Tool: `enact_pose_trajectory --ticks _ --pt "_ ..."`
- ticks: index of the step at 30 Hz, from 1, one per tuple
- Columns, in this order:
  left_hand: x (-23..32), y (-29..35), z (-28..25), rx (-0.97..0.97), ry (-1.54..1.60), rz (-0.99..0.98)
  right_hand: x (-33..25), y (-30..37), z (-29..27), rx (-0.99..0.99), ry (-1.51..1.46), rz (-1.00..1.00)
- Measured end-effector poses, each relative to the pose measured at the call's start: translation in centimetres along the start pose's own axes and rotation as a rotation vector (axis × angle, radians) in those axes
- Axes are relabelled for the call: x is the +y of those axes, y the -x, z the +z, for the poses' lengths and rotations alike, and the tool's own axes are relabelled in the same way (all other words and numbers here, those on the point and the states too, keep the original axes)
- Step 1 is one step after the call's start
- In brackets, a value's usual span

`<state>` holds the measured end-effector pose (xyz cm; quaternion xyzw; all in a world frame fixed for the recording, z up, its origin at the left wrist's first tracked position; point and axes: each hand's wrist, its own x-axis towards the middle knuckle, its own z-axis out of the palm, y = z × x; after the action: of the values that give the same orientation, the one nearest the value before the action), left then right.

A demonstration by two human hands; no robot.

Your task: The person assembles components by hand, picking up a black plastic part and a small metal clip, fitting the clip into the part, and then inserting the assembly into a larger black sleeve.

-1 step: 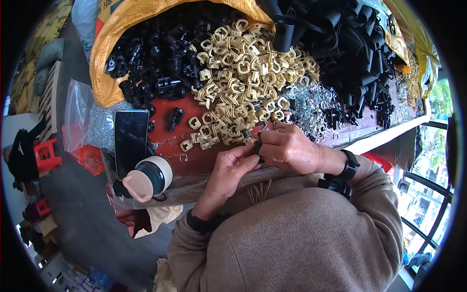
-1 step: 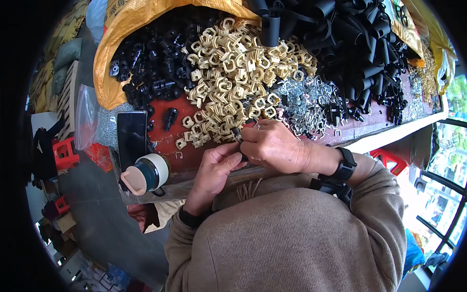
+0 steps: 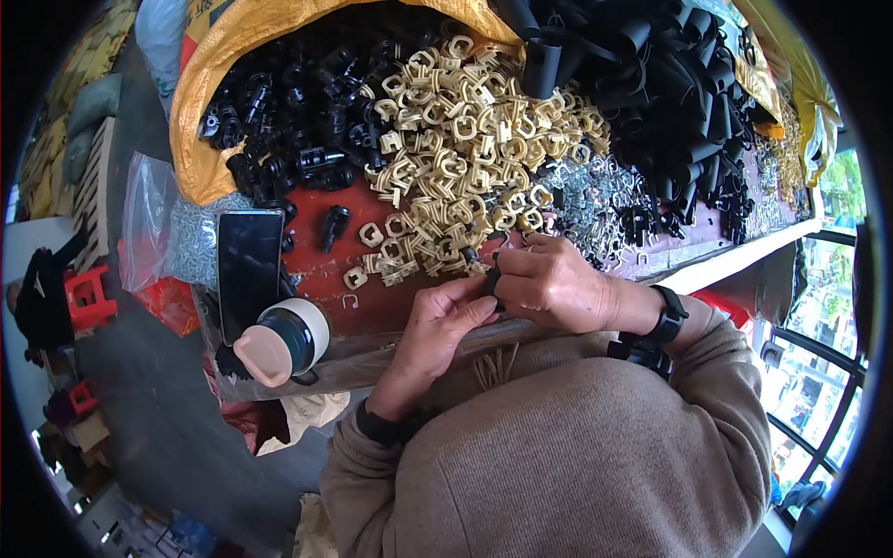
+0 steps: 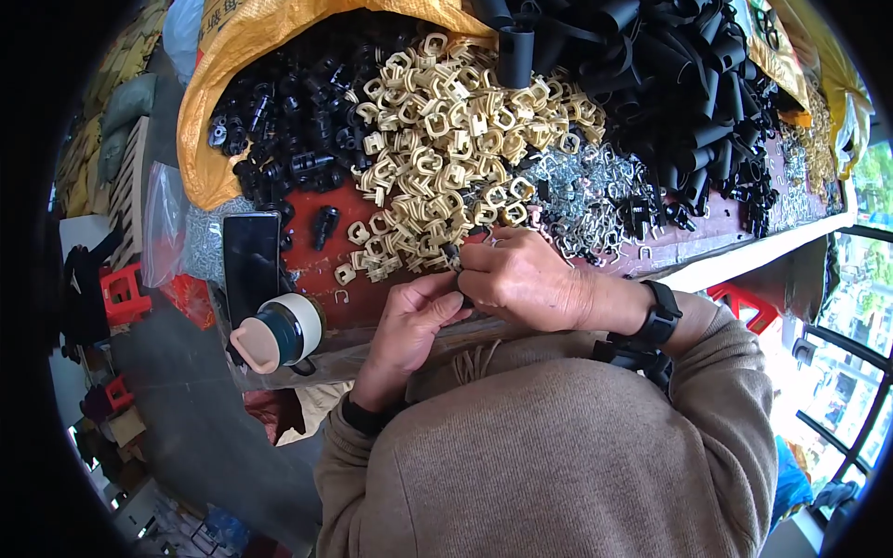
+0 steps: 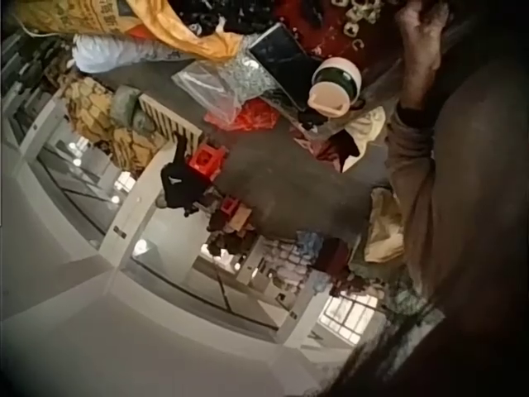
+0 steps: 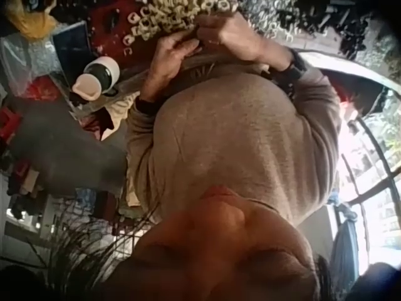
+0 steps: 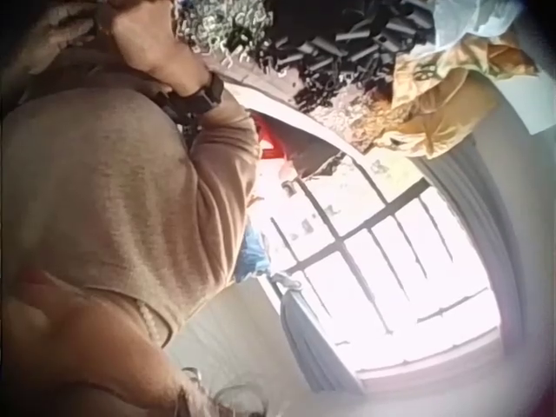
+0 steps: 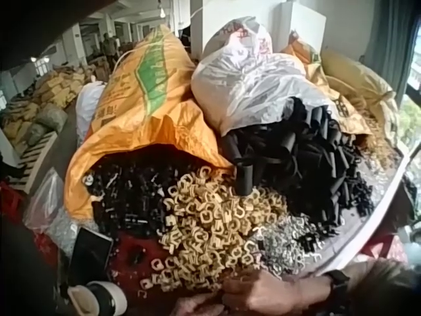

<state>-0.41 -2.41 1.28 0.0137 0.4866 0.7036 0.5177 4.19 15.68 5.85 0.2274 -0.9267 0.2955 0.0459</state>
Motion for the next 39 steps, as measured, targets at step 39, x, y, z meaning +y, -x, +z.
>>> enact_pose_trajectory --ticks 39 --pt "-0.3 -0.9 0.0 -0.213 0.299 -0.150 3.4 10.2 -3.0 0.387 0.047 0.706"
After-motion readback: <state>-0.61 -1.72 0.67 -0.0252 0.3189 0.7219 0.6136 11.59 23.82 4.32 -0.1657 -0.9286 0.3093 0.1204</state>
